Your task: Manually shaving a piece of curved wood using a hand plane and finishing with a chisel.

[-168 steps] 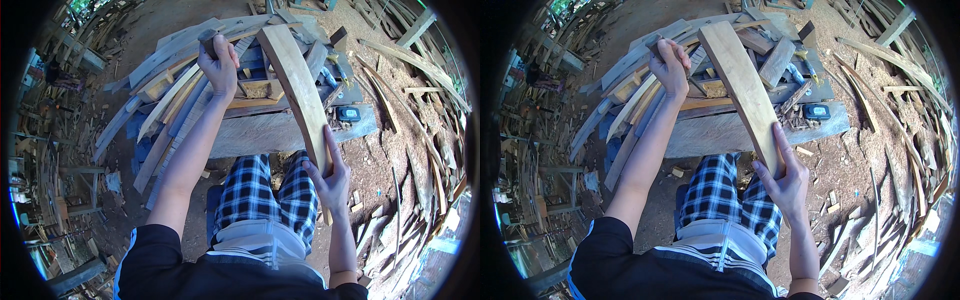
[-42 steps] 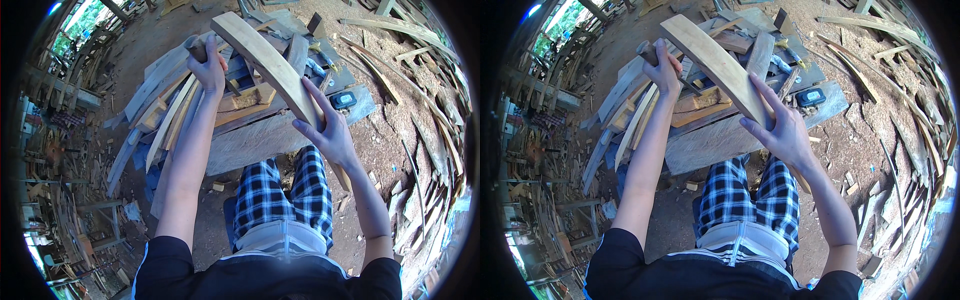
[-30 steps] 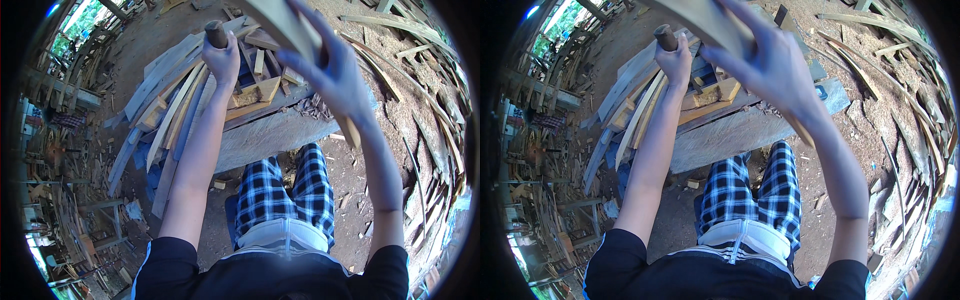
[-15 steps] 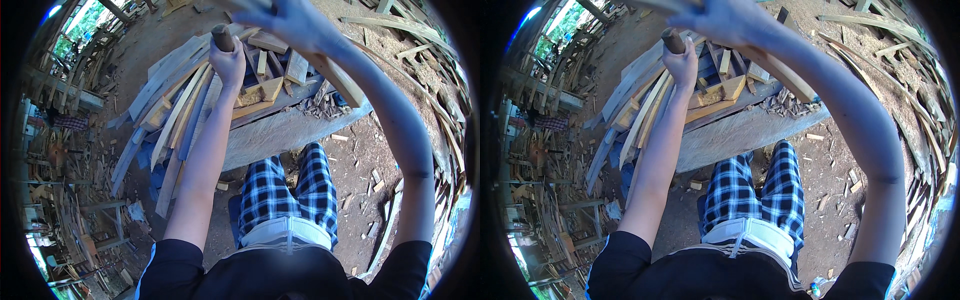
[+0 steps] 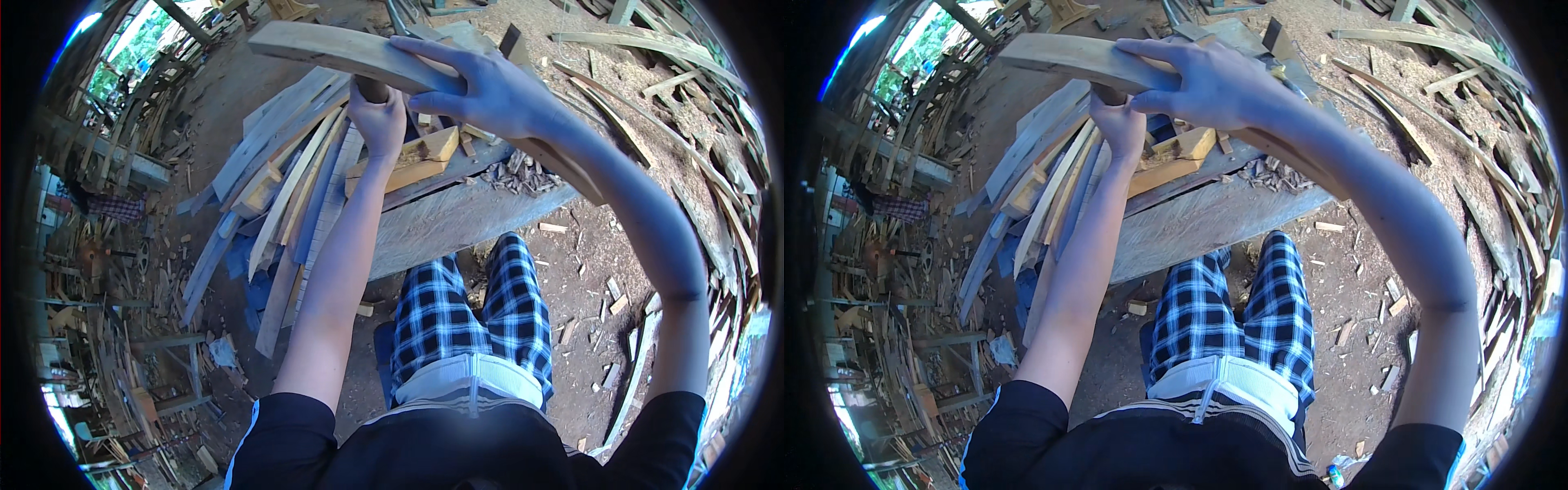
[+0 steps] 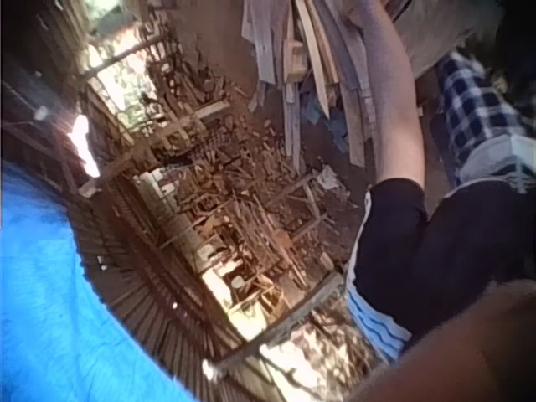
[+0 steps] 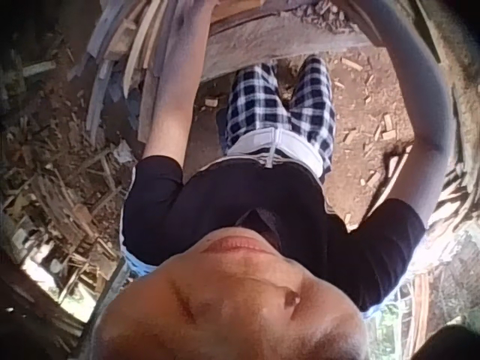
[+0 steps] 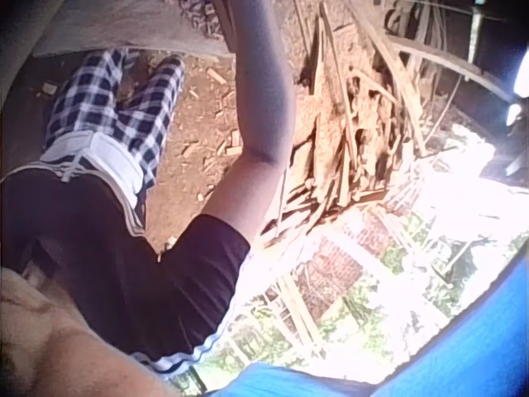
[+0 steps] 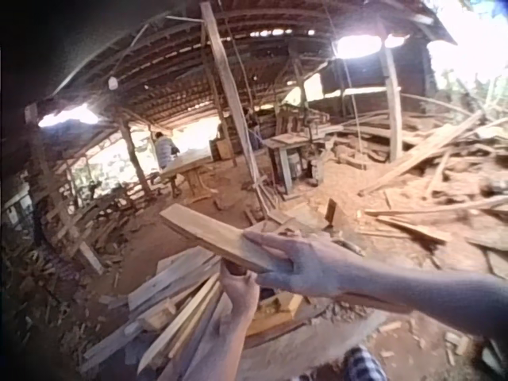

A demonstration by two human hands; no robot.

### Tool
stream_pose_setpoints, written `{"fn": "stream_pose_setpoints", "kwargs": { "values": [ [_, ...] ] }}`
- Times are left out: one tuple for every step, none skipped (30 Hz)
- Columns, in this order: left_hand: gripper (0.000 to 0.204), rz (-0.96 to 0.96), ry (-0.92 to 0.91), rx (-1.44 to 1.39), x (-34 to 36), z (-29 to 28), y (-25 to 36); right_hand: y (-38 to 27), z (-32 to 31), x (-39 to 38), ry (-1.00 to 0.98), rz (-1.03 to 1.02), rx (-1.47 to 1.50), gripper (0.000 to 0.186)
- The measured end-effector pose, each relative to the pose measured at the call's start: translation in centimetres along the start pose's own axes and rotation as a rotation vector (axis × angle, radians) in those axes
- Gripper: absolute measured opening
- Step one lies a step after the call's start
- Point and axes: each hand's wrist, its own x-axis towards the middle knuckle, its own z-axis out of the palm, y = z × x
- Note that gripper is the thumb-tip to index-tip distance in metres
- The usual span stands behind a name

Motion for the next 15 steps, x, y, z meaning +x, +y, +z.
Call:
{"fn": "stream_pose_setpoints", "kwargs": {
  "values": [
    [0.028, -0.001, 0.002, -0.001, 0.0, -0.4, 0.2, 0.2, 0.6, -0.8, -0.001, 0.000, -0.002, 0.076],
    [0.028, -0.124, 0.007, 0.067, 0.1, -0.7, 0.4, 0.8, 1.5, -1.7, 0.058, 0.057, 0.108, 0.078],
    [0.029, -0.248, 0.012, 0.135, 0.2, -1.0, 0.5, 1.4, 2.2, -2.6, 0.117, 0.114, 0.219, 0.079],
    [0.030, -0.394, 0.027, 0.094, 0.4, -1.4, -0.2, 1.5, 2.6, -3.6, 0.091, 0.175, 0.288, 0.081],
    [0.030, -0.384, 0.030, 0.098, 0.7, -2.1, -1.3, 1.7, 3.3, -4.5, 0.095, 0.166, 0.291, 0.081],
    [0.031, -0.378, 0.116, 0.049, 1.0, -3.0, -2.3, 2.0, 4.2, -5.3, 0.047, 0.255, 0.369, 0.081],
    [0.031, -0.374, 0.197, -0.003, 1.0, -4.0, -3.6, 2.4, 5.2, -6.0, -0.002, 0.348, 0.448, 0.082],
    [0.025, -0.327, 0.175, -0.006, 1.4, -4.8, -3.6, 2.7, 5.8, -6.9, 0.005, 0.353, 0.447, 0.082],
    [0.025, -0.327, 0.169, -0.011, 1.3, -4.9, -3.6, 2.9, 6.4, -7.9, 0.004, 0.378, 0.459, 0.082],
    [0.020, -0.439, 0.185, -0.117, 1.2, -4.0, -1.3, 3.8, 6.8, -9.0, 0.007, 0.421, 0.466, 0.083],
    [0.023, -0.542, 0.210, -0.210, 1.7, -3.9, 0.7, 4.2, 6.9, -9.7, 0.008, 0.426, 0.467, 0.083],
    [0.023, -0.541, 0.193, -0.210, 2.1, -4.1, 1.6, 4.2, 7.0, -10.2, 0.022, 0.437, 0.491, 0.083],
    [0.023, -0.540, 0.199, -0.200, 2.2, -4.2, 1.6, 4.1, 7.1, -10.3, 0.032, 0.444, 0.517, 0.084],
    [0.023, -0.519, 0.170, -0.203, 2.3, -4.0, 1.5, 4.0, 6.9, -10.4, 0.017, 0.462, 0.555, 0.085],
    [0.023, -0.500, 0.141, -0.207, 2.4, -3.8, 1.4, 3.7, 6.9, -10.4, 0.008, 0.458, 0.557, 0.085]
  ]
}}
